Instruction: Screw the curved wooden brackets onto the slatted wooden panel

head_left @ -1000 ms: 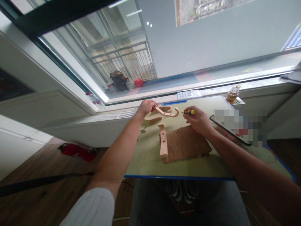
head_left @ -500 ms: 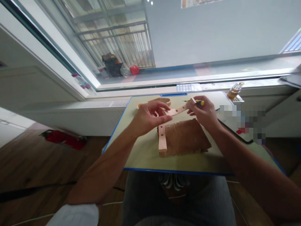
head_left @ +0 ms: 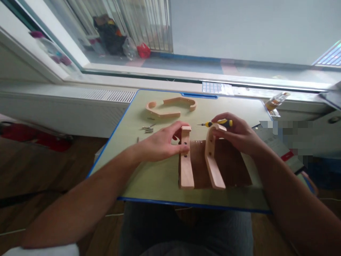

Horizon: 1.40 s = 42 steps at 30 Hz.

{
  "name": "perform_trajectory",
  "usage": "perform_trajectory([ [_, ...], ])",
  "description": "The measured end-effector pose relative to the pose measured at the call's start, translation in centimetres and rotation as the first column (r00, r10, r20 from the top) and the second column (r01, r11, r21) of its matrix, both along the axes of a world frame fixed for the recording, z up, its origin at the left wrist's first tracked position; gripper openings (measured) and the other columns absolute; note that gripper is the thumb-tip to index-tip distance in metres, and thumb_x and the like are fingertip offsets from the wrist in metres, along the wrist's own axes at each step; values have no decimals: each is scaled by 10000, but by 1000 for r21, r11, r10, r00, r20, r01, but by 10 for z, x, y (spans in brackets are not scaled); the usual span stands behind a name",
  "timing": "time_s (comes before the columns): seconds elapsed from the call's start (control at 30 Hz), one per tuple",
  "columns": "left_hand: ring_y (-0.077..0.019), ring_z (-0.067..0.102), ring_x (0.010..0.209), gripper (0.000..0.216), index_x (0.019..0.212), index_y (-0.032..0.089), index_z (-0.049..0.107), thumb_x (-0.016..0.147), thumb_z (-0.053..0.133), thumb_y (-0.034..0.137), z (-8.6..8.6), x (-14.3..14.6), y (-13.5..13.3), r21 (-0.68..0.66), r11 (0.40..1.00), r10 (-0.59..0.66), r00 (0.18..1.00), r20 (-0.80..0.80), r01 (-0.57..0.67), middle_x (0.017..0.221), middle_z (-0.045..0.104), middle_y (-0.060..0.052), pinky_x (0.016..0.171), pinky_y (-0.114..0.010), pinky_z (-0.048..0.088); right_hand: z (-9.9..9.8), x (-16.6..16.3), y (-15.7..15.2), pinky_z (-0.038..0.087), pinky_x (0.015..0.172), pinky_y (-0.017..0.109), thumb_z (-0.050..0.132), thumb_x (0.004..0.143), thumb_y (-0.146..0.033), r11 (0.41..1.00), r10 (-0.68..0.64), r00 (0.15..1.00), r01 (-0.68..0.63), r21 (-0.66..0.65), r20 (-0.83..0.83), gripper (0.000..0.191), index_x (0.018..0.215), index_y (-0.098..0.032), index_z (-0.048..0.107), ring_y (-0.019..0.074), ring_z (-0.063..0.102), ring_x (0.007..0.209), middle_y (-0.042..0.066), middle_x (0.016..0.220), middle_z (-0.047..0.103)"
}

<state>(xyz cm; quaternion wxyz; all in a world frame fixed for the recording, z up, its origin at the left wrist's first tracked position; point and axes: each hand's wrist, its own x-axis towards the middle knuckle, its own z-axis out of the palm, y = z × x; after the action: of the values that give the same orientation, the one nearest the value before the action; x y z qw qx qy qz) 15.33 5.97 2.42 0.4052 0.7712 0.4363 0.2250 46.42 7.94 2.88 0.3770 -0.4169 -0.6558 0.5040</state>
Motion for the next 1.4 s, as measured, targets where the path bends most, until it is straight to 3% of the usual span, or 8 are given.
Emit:
perform_trajectory([
  [0.1, -251, 781, 1071, 649, 1488, 314, 629, 910, 880, 469, -6, 1, -2, -50, 998, 24, 998, 51, -22, 1284, 786, -61, 906, -351, 649, 3, 3, -1, 545, 641, 262, 894, 937, -480, 997, 52, 991, -59, 50, 124, 386, 1206, -244, 749, 136, 652, 778, 33, 1081, 767],
  [0.27, -213, 760, 979, 640, 1490, 329, 626, 914, 890, 422, -17, 2, -5, -135, 990, 56, 986, 159, -35, 1219, 766, -42, 834, -323, 643, -1, -6, -4, 605, 874, 332, 837, 1001, -413, 985, 67, 971, -101, 138, 230, 286, 1227, -262, 748, 213, 732, 1051, 65, 1220, 786],
  [0.43, -199, 738, 1029, 619, 1513, 288, 605, 956, 862, 374, -15, 3, -5, -185, 982, 58, 979, 194, -21, 1270, 742, -52, 883, -325, 623, -4, -15, -7, 587, 768, 319, 834, 1009, -427, 975, -54, 937, -26, 222, 345, 300, 1253, -278, 744, 179, 716, 889, 50, 1175, 805],
  [0.57, -198, 720, 1037, 592, 1486, 266, 632, 951, 869, 356, -13, 5, -5, -153, 988, 57, 973, 224, -23, 1218, 744, -50, 848, -308, 582, -3, -15, -9, 597, 795, 330, 823, 1019, -417, 958, -71, 893, -64, 281, 445, 326, 1321, -321, 742, 225, 752, 1037, 54, 1277, 800],
  [0.83, -192, 713, 1029, 592, 1494, 270, 636, 948, 858, 320, -13, 6, -4, -151, 988, 52, 970, 239, -16, 1217, 748, -48, 825, -298, 574, -10, -17, -8, 596, 863, 369, 818, 1020, -423, 959, -77, 897, -53, 279, 435, 375, 1372, -347, 714, 257, 748, 1111, 45, 1321, 786],
  [1.0, -179, 711, 988, 620, 1517, 281, 621, 944, 856, 317, -14, 5, -4, -155, 988, 48, 975, 219, -14, 1206, 753, -39, 826, -296, 594, -5, -22, -9, 581, 734, 335, 807, 1012, -385, 950, -120, 859, -46, 308, 498, 366, 1363, -325, 721, 222, 742, 917, 46, 1226, 815],
  [1.13, -192, 725, 1037, 672, 1564, 301, 595, 946, 857, 339, -15, 3, -4, -156, 988, 35, 979, 200, -4, 1309, 752, -55, 853, -309, 621, -4, -25, -10, 580, 704, 316, 801, 1014, -377, 943, -146, 852, -34, 332, 502, 375, 1373, -313, 715, 193, 720, 818, 43, 1169, 818],
  [1.4, -240, 718, 1133, 810, 1583, 286, 631, 858, 949, 455, -18, -1, -1, -32, 995, 95, 979, 178, -91, 1395, 736, -105, 889, -348, 641, -9, -20, -9, 644, 832, 411, 841, 964, -337, 968, -103, 941, 21, 249, 322, 459, 1382, -304, 656, 267, 793, 1066, 77, 1332, 788],
])
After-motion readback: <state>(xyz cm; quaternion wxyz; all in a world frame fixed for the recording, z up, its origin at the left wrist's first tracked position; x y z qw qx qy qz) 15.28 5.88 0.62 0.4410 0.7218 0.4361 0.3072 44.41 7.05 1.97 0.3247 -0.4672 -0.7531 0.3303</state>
